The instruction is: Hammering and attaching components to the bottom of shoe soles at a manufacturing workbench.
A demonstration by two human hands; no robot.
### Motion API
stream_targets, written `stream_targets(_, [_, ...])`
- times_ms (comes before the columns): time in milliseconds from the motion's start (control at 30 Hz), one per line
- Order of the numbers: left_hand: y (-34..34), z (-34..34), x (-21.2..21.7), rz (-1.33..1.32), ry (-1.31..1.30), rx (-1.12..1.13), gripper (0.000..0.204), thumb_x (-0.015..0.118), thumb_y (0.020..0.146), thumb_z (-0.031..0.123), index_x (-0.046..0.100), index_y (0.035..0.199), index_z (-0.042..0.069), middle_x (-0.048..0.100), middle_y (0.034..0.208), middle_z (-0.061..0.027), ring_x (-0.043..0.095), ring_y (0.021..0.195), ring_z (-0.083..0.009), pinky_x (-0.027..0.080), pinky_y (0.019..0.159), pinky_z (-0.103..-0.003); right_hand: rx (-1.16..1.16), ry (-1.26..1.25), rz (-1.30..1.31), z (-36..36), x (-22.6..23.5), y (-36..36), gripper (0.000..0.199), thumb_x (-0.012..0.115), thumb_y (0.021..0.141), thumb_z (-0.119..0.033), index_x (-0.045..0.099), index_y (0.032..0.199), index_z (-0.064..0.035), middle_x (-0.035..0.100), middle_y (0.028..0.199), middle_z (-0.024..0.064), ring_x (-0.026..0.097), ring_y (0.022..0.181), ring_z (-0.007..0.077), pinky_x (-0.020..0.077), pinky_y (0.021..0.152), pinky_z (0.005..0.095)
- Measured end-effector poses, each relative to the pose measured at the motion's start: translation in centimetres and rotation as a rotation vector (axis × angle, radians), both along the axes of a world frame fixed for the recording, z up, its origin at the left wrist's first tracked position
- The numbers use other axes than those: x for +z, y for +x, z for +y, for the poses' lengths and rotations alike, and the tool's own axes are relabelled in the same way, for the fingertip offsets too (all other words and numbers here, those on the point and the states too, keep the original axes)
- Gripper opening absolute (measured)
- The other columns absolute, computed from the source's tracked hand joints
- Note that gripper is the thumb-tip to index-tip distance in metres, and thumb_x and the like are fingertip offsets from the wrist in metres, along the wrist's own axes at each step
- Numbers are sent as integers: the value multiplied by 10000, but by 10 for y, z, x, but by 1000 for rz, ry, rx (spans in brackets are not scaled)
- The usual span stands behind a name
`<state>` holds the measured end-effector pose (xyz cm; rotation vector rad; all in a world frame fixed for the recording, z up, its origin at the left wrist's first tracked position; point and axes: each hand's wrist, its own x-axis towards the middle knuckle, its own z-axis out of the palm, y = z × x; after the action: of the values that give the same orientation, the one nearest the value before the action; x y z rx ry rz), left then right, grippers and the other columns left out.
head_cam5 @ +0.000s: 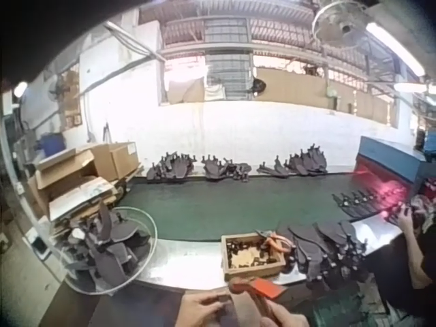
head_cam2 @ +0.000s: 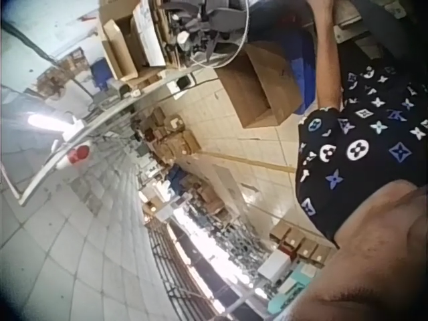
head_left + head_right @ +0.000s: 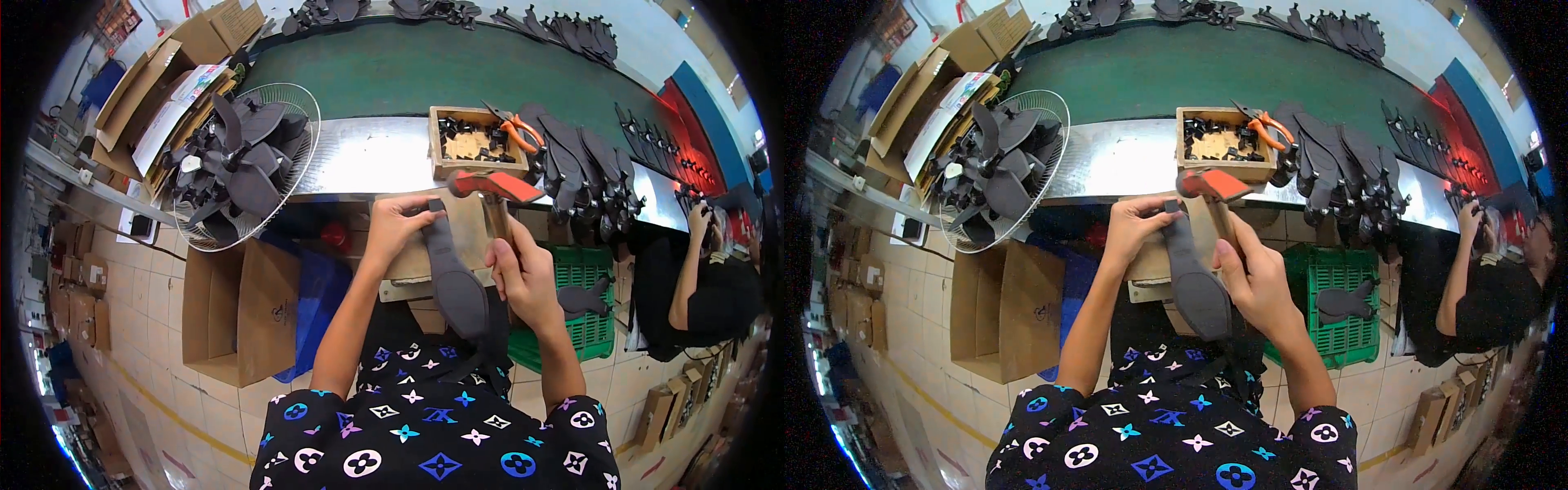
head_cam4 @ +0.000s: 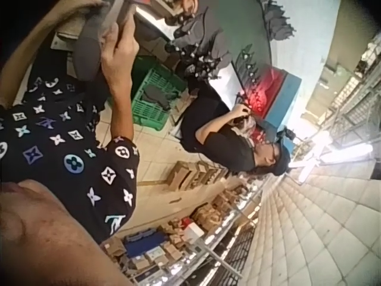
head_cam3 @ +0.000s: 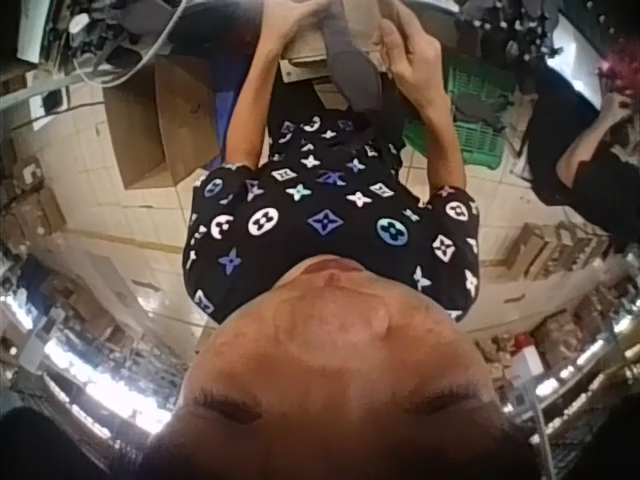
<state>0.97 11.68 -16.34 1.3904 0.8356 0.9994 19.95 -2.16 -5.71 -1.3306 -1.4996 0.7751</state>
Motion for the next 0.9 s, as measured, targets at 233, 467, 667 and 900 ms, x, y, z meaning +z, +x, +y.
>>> stream_targets(233, [-2, 1, -1, 43, 51, 19, 280, 788, 815, 89, 761, 1078, -4, 759, 917, -35, 663, 854, -72, 535, 780, -248, 56, 57, -258, 12, 13, 0, 268, 564, 996, -99, 543, 1232, 27, 623, 781, 204, 629, 669, 388, 492, 618, 389])
stream_targets(467, [-15, -8, 8, 479, 412, 79, 961, 850, 752, 331, 344, 1506, 16, 675, 1250, -133, 584, 1220, -291, 368, 1088, -386, -51, 401, -223, -20, 32, -3, 347, 568, 983, -113, 522, 1268, 79, 587, 723, 96, 535, 507, 156, 400, 456, 272])
stream_targets(667, [-21, -7, 9, 722, 386, -4, 1228, 815, 742, 506, 50, 1597, 67, 631, 1371, -40, 463, 1387, -265, 50, 1182, -600, 5, 290, -379, 6, 38, 0, 243, 527, 1034, -221, 585, 1124, -3, 598, 726, 132, 594, 561, 242, 440, 507, 361])
stream_targets(900, [-13, -10, 2, 820, 588, -9, 624, 718, 817, 526, 601, 1371, 264, 622, 1365, -19, 398, 1429, -340, -26, 1126, -718, 43, 129, -417, 16, -54, 1, 214, 540, 1009, -128, 524, 1142, 39, 622, 753, 228, 667, 727, 435, 505, 605, 448])
